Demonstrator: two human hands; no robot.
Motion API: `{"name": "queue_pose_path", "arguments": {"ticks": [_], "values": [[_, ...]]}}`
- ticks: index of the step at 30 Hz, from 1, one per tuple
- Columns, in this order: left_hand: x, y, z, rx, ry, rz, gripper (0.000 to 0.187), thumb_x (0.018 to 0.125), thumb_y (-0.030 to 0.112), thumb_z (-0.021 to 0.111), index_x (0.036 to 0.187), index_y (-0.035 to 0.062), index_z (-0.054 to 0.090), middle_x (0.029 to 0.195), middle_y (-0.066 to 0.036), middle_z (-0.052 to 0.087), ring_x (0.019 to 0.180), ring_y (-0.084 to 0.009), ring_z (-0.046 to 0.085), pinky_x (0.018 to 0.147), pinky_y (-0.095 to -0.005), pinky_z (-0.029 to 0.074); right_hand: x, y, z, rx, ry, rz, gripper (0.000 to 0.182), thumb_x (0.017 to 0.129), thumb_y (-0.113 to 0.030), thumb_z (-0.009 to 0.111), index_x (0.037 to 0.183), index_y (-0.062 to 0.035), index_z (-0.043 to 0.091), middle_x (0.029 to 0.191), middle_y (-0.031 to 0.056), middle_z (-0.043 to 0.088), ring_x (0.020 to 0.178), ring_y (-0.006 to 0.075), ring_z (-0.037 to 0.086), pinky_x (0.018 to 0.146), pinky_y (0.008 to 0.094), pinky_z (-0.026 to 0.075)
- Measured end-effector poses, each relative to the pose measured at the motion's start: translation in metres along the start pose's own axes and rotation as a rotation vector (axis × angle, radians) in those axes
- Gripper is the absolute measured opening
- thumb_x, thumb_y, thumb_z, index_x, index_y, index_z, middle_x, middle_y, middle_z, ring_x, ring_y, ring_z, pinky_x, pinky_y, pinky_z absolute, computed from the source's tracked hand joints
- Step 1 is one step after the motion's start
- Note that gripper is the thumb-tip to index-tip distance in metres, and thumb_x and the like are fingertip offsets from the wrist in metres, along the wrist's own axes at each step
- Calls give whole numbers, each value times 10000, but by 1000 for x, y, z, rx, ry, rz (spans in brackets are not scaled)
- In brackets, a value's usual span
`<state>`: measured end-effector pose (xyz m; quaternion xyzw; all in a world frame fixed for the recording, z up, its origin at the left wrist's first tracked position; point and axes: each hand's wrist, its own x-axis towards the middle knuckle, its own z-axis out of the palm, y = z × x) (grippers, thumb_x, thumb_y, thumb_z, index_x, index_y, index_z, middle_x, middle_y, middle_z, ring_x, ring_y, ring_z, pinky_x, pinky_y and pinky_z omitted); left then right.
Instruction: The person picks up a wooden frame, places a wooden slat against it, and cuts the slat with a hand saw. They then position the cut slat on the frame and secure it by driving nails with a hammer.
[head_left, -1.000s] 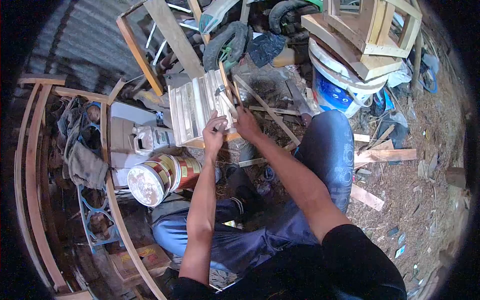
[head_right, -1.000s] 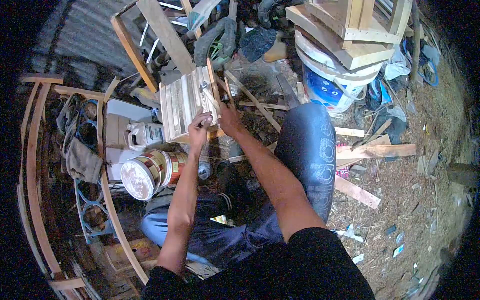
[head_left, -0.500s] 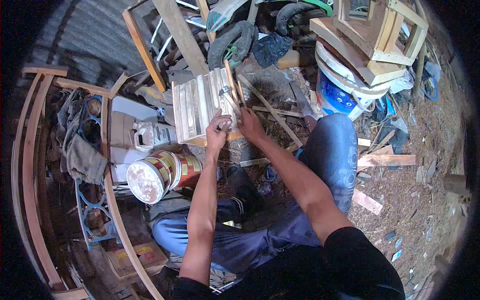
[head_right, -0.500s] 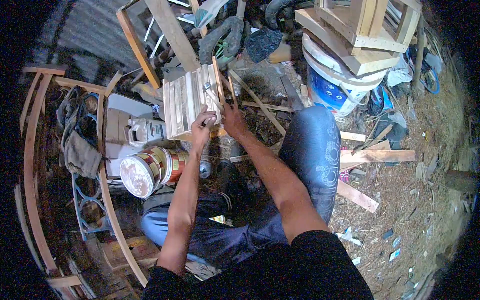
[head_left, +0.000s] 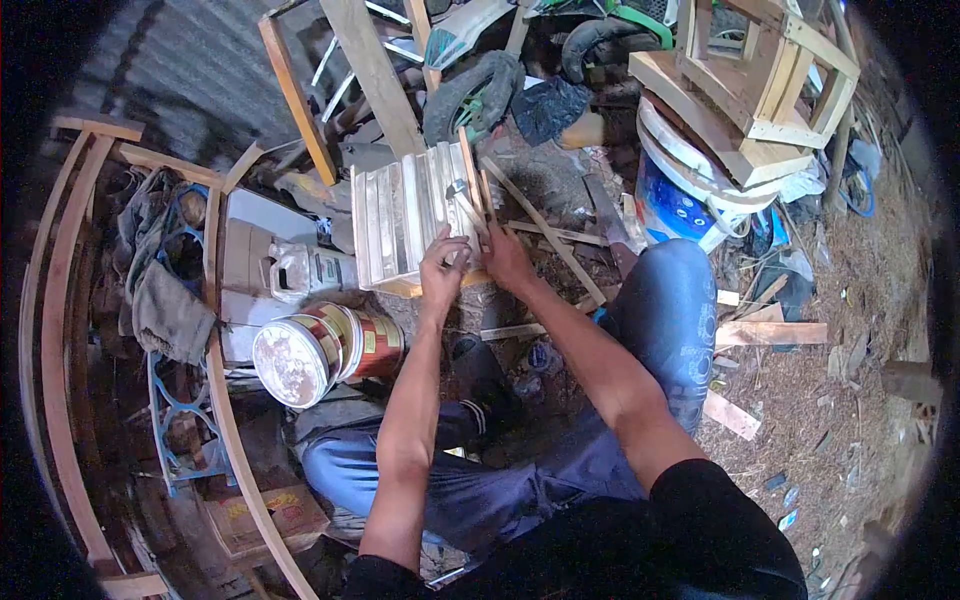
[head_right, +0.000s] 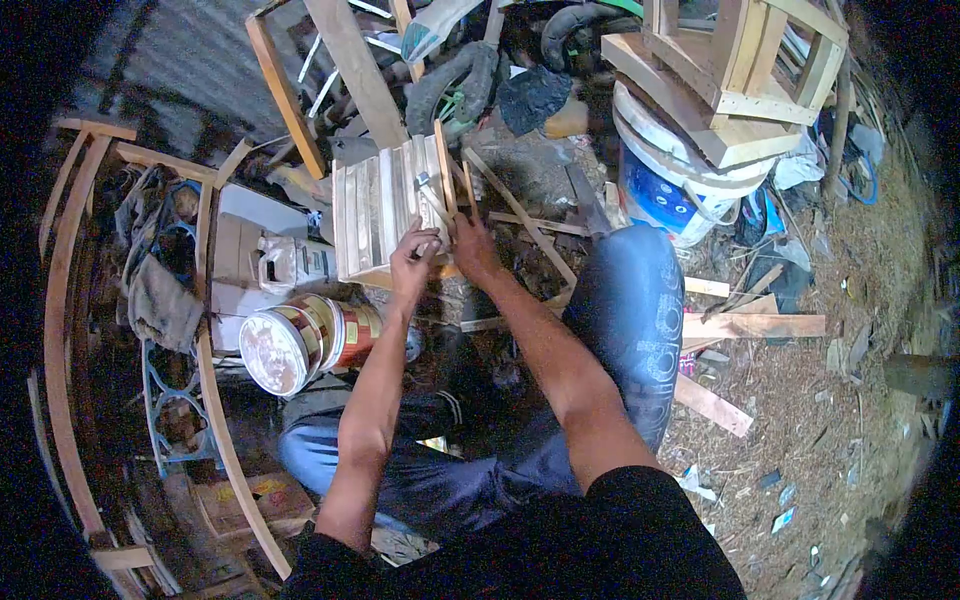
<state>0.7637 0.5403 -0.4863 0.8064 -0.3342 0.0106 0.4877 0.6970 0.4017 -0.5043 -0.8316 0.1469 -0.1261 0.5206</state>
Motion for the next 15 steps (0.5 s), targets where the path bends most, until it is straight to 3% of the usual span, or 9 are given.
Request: {"name": "queue_pose_path", "arguments": {"ticks": [4,6,9,15], "values": [[-4,-1,2,103,38,122,69,789,38,676,852,63,689,1006,-84,693,1236,-298,504,1044,-475,336,-7,-10,-8,-7,81,-48,536,747,-81,670,1230,-2,452,1103,294,551,1042,491,519,854,517,448],[-6,2,2,139,65,161,84,794,58,673,875,73,686,1023,-65,689,1235,-288,506,1045,-494,312,-2,-4,-8,35,70,-119,360,737,-71,676,1024,3,473,987,279,571,935,493,551,775,533,463],[-12,5,8,207,69,82,104,798,51,657,897,77,678,1076,-48,676,1241,-269,503,1064,-486,282,2,2,-12,-24,40,-101,410,729,-134,696,1058,8,497,954,271,596,935,471,570,767,495,469],[-10,-1,6,138,70,63,104,795,54,659,895,75,679,1046,-51,685,1248,-272,497,1047,-492,298,5,17,3,-41,84,-106,391,728,-117,693,1047,8,505,1005,269,579,986,460,548,812,491,450]]}}
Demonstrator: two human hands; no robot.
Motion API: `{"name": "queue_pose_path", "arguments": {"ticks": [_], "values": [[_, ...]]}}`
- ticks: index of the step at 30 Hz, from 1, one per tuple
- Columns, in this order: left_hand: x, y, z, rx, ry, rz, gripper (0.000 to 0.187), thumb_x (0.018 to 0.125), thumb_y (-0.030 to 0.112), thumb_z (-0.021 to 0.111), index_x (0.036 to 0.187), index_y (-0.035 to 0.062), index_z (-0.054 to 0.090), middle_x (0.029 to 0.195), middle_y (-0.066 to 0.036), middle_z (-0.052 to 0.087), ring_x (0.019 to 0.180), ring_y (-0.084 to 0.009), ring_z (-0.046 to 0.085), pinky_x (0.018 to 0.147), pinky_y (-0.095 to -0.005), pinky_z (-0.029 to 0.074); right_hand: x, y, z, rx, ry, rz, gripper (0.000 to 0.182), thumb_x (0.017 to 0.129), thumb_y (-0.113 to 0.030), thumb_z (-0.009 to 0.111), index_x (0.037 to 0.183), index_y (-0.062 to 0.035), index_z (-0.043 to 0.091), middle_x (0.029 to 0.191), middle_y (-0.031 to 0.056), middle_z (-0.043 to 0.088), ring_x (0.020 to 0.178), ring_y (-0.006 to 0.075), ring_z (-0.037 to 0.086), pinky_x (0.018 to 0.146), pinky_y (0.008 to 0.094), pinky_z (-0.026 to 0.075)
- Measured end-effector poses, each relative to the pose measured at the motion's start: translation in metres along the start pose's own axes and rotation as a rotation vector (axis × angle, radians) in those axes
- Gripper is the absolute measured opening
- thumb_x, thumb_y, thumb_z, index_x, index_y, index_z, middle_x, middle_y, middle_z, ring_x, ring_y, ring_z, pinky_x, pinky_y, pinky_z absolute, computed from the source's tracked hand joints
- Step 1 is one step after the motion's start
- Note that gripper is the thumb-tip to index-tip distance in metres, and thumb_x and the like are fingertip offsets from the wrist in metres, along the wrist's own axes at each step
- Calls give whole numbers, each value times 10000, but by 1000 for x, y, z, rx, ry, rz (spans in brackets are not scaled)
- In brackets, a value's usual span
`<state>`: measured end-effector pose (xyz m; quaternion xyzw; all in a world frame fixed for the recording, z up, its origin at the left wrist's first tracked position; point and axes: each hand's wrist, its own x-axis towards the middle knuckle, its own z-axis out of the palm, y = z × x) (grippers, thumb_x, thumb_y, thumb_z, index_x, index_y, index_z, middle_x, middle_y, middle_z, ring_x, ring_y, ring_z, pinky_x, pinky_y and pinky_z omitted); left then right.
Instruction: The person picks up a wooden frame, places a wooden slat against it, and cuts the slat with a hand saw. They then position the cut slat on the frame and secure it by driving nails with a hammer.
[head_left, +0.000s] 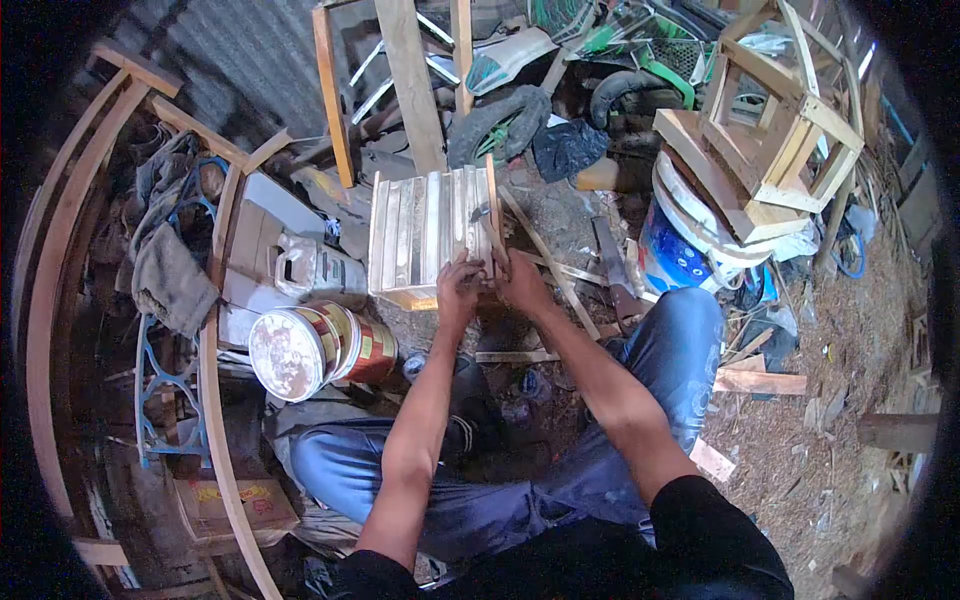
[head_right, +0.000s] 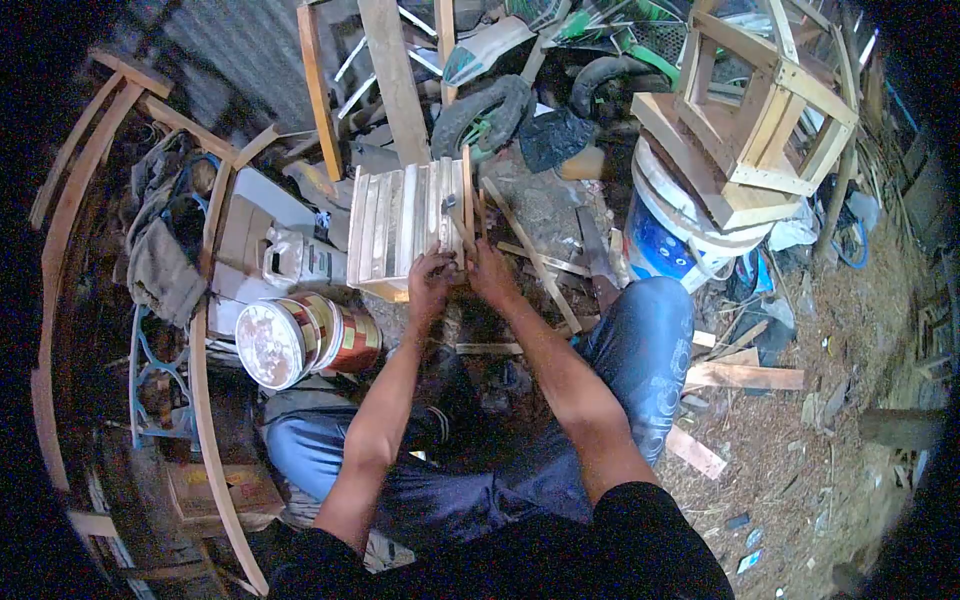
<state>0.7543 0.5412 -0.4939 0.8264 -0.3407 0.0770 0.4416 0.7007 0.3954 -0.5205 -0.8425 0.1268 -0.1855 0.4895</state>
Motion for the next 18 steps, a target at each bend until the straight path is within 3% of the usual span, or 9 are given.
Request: {"name": "queue_pose_path", "arguments": {"ticks": [1,3,6,9,12,18], "values": [[0,1,-2,4,0,5,104,795,54,659,895,75,679,1046,-51,685,1248,-272,497,1047,-492,298,-1,1,2,4,4,-3,391,728,-117,693,1047,8,505,1005,269,579,986,460,548,812,491,450],[3,8,-3,6,22,13,113,772,-25,665,878,10,649,1016,-157,677,1186,-322,542,970,-424,413,-3,-4,1,3,6,23,403,736,-120,687,1077,-5,505,1045,258,575,1002,456,542,843,494,442],[5,11,-1,-15,51,-58,103,790,-7,671,892,-2,667,990,-159,679,1173,-310,552,948,-377,437,-3,-9,4,-18,90,-68,428,746,-136,682,1113,-18,497,1064,249,579,996,454,553,852,507,447],[4,7,0,-128,58,-74,88,816,6,661,900,2,687,1002,-141,682,1189,-295,540,975,-376,418,-11,-39,-19,-44,-16,93,438,756,-150,682,1129,-28,488,1071,253,579,998,446,562,845,522,451],[4,3,-2,-133,2,-117,77,836,24,654,899,10,695,1025,-119,684,1216,-285,517,1004,-372,393,-9,-32,-14,-8,13,15,426,762,-156,684,1120,-33,487,1077,258,577,994,450,565,834,529,456],[1,6,1,-161,14,-101,89,836,52,667,914,32,704,1037,-106,685,1230,-275,506,1019,-365,376,-7,-24,-7,-58,11,68,393,766,-119,666,1102,-38,480,1069,262,577,1004,442,562,828,519,461]]}}
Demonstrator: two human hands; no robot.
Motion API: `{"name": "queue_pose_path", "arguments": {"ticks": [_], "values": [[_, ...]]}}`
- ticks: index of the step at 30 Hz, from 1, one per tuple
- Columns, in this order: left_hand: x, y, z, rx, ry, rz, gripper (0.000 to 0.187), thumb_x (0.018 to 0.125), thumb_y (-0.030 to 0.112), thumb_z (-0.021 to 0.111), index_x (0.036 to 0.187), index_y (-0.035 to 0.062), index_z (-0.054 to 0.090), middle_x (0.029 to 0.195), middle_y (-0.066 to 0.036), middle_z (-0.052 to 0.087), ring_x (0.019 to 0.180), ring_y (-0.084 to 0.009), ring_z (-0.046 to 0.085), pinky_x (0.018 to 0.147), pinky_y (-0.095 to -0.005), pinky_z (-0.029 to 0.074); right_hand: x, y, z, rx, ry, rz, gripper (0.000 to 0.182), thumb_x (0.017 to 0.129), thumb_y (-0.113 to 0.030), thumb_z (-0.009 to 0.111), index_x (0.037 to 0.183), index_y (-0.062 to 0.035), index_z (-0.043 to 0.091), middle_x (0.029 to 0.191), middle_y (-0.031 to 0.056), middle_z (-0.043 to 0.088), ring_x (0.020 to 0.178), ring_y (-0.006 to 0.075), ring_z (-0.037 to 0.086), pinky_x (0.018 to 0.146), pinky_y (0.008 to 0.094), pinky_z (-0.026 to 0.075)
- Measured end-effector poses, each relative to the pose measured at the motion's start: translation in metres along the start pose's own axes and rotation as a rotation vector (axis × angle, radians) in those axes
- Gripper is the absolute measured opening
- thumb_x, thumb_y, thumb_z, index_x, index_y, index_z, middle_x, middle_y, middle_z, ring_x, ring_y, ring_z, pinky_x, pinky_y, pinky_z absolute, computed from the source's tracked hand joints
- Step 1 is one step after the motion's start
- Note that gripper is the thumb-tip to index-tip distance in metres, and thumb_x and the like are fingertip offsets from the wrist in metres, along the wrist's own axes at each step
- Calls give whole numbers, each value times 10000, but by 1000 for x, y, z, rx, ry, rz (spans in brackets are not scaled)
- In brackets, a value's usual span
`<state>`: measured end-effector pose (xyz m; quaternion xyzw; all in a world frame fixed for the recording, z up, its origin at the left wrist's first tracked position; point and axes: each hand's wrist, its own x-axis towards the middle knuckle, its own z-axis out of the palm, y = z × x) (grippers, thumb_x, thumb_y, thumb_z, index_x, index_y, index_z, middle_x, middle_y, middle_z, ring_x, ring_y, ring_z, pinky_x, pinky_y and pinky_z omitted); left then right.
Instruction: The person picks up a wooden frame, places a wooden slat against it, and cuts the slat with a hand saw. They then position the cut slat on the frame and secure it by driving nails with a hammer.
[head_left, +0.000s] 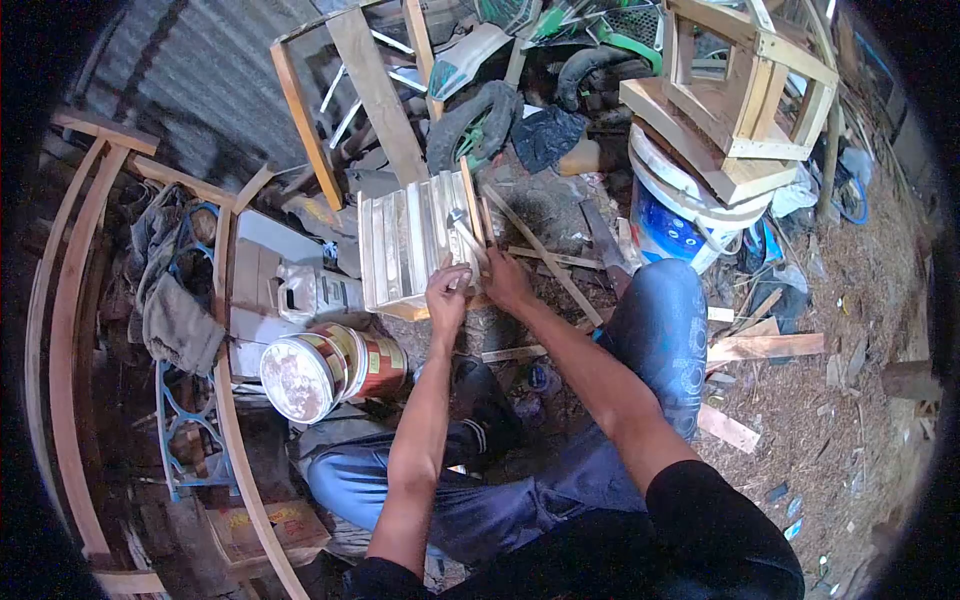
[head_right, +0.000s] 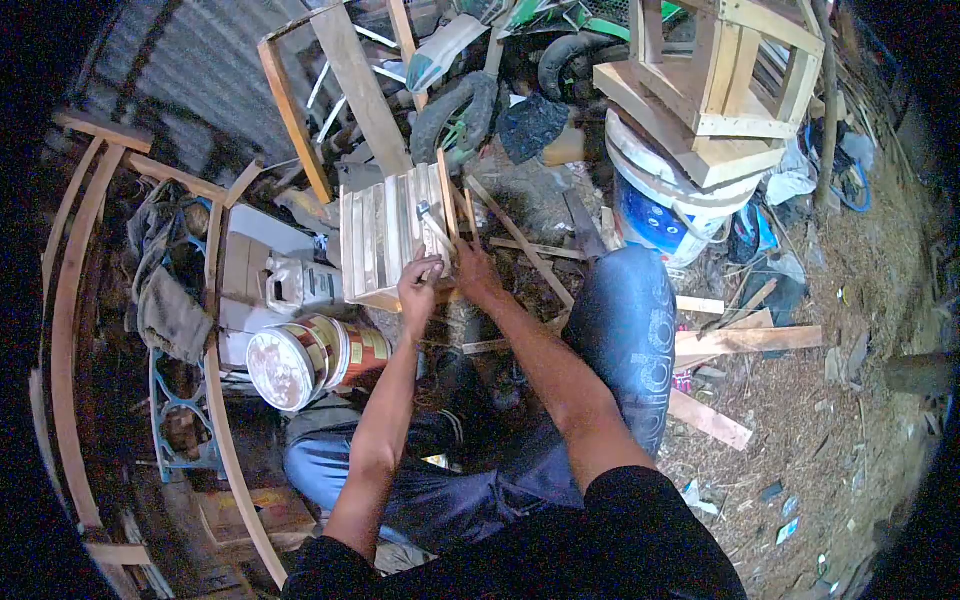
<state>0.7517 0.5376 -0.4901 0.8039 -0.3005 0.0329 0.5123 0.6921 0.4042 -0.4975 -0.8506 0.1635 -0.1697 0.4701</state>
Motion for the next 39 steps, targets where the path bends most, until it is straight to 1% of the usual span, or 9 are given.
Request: {"name": "queue_pose_path", "arguments": {"ticks": [5,7,13,23,28,31,32,36,39], "values": [[-1,3,1,71,16,64,64,828,59,677,886,39,696,1026,-112,685,1212,-296,519,1013,-379,384,1,6,7,38,29,-17,447,748,-93,664,1154,-22,493,1063,261,578,1006,445,557,833,514,463],[-2,11,2,72,12,23,83,825,83,653,858,29,707,1011,-97,696,1225,-304,511,1052,-473,309,2,9,10,49,34,-31,469,744,-93,662,1176,-15,497,1065,263,577,1005,448,556,835,513,462],[-8,1,8,220,99,112,129,862,160,630,935,78,697,1040,-63,686,1218,-248,522,1036,-449,310,0,-2,-3,0,15,-30,465,752,-124,666,1175,-8,510,990,279,592,971,462,561,845,507,457],[-5,-1,4,214,88,191,126,766,25,683,892,31,677,1034,-114,685,1146,-297,575,941,-399,405,3,11,9,-3,-10,5,421,754,-132,650,1134,-5,520,1040,261,594,1002,442,558,852,489,460],[-9,14,8,185,256,186,88,750,33,697,828,70,682,966,-65,698,1125,-267,592,927,-429,401,3,8,3,-85,-48,17,436,763,-153,648,1145,5,511,1061,261,590,1010,442,556,864,486,454],[-8,-7,12,139,235,217,81,762,50,698,836,78,680,972,-60,697,1130,-259,588,929,-436,397,2,3,2,-117,-40,51,399,770,-174,649,1095,17,516,1072,257,581,1033,441,540,872,488,436],[-11,-11,13,129,237,234,182,717,47,706,889,64,649,1113,-121,667,1111,-296,584,972,-420,374,1,5,3,-79,-38,33,396,770,-167,648,1094,18,514,1066,257,581,1031,442,539,868,488,436],[-7,-17,14,171,137,153,133,740,49,703,863,76,660,1096,-103,676,1127,-272,582,967,-422,380,5,13,7,-46,-1,-84,382,763,-147,654,1081,12,513,1017,259,586,991,453,550,840,495,443],[-13,-16,13,199,164,128,98,756,51,696,842,88,668,1094,-98,677,1114,-269,588,970,-413,377,4,12,9,-12,-12,-37,369,753,-138,664,1059,4,517,997,267,584,972,459,553,821,502,446]]}}
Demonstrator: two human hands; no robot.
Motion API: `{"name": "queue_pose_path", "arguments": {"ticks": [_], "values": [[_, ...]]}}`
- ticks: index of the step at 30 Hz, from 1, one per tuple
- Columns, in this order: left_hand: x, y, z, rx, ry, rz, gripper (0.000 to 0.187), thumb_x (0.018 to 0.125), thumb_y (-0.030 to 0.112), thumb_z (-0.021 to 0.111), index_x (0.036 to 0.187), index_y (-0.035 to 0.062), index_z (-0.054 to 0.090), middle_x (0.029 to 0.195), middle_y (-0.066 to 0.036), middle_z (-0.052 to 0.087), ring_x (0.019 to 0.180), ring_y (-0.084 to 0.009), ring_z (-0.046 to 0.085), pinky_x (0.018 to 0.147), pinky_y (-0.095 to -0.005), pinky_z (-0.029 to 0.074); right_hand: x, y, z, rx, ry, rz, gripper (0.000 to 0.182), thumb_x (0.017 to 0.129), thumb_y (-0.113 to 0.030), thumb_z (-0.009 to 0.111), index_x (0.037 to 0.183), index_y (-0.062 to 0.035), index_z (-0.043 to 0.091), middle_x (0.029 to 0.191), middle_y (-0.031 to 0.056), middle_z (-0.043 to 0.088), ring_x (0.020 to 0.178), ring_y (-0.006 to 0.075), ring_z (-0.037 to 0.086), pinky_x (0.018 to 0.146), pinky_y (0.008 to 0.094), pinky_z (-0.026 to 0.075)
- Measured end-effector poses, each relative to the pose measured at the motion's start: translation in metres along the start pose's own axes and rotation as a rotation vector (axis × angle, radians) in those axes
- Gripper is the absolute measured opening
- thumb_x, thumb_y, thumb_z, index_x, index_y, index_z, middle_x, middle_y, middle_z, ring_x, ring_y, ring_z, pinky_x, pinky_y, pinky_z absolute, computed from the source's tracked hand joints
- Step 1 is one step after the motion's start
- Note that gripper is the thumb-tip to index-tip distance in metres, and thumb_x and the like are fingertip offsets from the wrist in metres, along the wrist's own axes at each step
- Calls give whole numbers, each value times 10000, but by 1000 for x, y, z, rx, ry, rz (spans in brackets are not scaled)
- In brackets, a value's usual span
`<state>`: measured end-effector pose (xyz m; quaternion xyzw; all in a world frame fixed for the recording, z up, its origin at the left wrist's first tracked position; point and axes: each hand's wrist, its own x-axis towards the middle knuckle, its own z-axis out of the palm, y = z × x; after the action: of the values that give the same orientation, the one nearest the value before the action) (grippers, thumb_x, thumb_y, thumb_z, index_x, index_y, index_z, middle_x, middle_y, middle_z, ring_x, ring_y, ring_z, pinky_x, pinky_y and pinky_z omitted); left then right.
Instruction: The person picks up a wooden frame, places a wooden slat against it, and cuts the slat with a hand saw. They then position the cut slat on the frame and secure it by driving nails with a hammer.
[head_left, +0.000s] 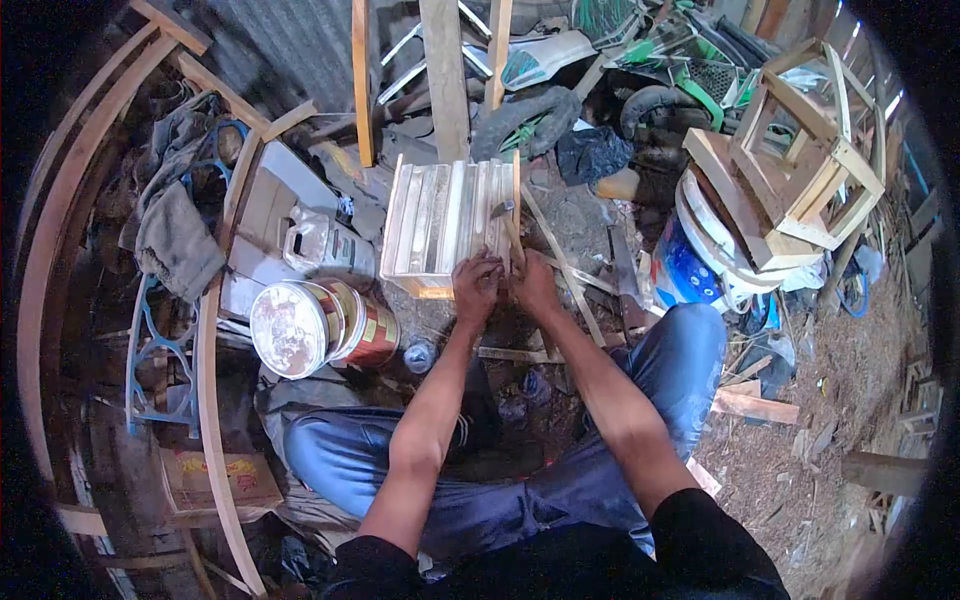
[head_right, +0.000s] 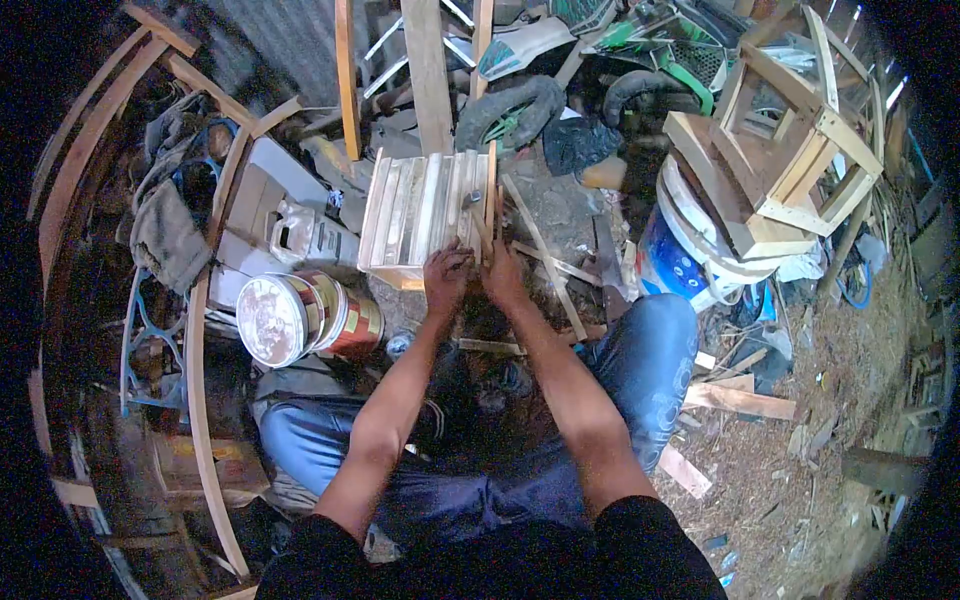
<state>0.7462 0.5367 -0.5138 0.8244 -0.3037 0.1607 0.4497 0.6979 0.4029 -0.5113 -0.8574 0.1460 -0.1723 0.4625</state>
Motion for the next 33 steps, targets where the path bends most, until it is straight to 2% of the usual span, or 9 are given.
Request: {"name": "queue_pose_path", "arguments": {"ticks": [7,9,13,15,22,26,30,32,33], "values": [[-1,-2,-1,17,-20,40,82,779,95,693,856,119,680,1113,-44,676,1219,-219,522,1007,-430,332,-4,-4,-7,-29,27,-63,352,777,-169,674,1037,7,512,935,272,593,925,482,560,771,514,449],[-1,-3,1,43,-21,36,86,781,102,693,863,125,684,1115,-31,676,1238,-206,507,1010,-433,330,-5,-22,-24,12,-89,59,316,831,-190,641,1033,11,506,859,273,606,851,504,567,703,527,446],[-1,0,-6,46,-27,36,120,774,96,687,892,121,688,1081,-23,681,1222,-204,520,1006,-420,343,-27,-61,-57,-32,-71,-23,284,882,-217,595,1014,18,503,804,297,599,810,512,568,663,539,436],[0,2,-6,55,-16,38,137,765,93,688,900,111,683,1069,-23,680,1199,-209,539,994,-414,362,-40,-79,-69,-131,-136,124,296,910,-248,562,1011,25,507,802,323,595,824,508,571,673,543,438],[-3,-1,-1,-16,57,29,160,741,98,697,900,115,696,1056,-36,681,1174,-201,553,988,-413,373,-63,-93,-92,-255,-291,249,341,958,-271,480,1061,53,483,815,350,585,830,511,573,696,545,442],[-4,3,-2,-14,77,3,185,737,119,696,922,120,701,1062,-46,677,1158,-194,560,985,-407,374,-56,-105,-87,-227,-159,141,349,970,-286,451,1070,45,505,818,358,581,840,533,556,703,551,439],[-3,-6,2,38,39,44,164,749,122,687,913,116,697,1062,-46,677,1150,-195,562,981,-406,377,-60,-106,-84,-292,-204,159,372,951,-298,463,1080,47,510,864,349,592,861,514,572,730,553,441],[-4,-6,2,-3,65,50,138,751,115,683,888,113,689,1059,-41,677,1156,-196,560,985,-412,376,-58,-102,-86,-296,-214,178,346,932,-253,499,1112,42,490,867,324,606,800,490,602,707,540,460],[-4,-3,0,-2,68,43,138,751,115,683,888,113,689,1059,-41,677,1156,-196,560,985,-412,376,-55,-93,-85,-211,-140,37,309,927,-214,509,1101,41,492,828,302,611,743,475,607,678,523,470]]}}
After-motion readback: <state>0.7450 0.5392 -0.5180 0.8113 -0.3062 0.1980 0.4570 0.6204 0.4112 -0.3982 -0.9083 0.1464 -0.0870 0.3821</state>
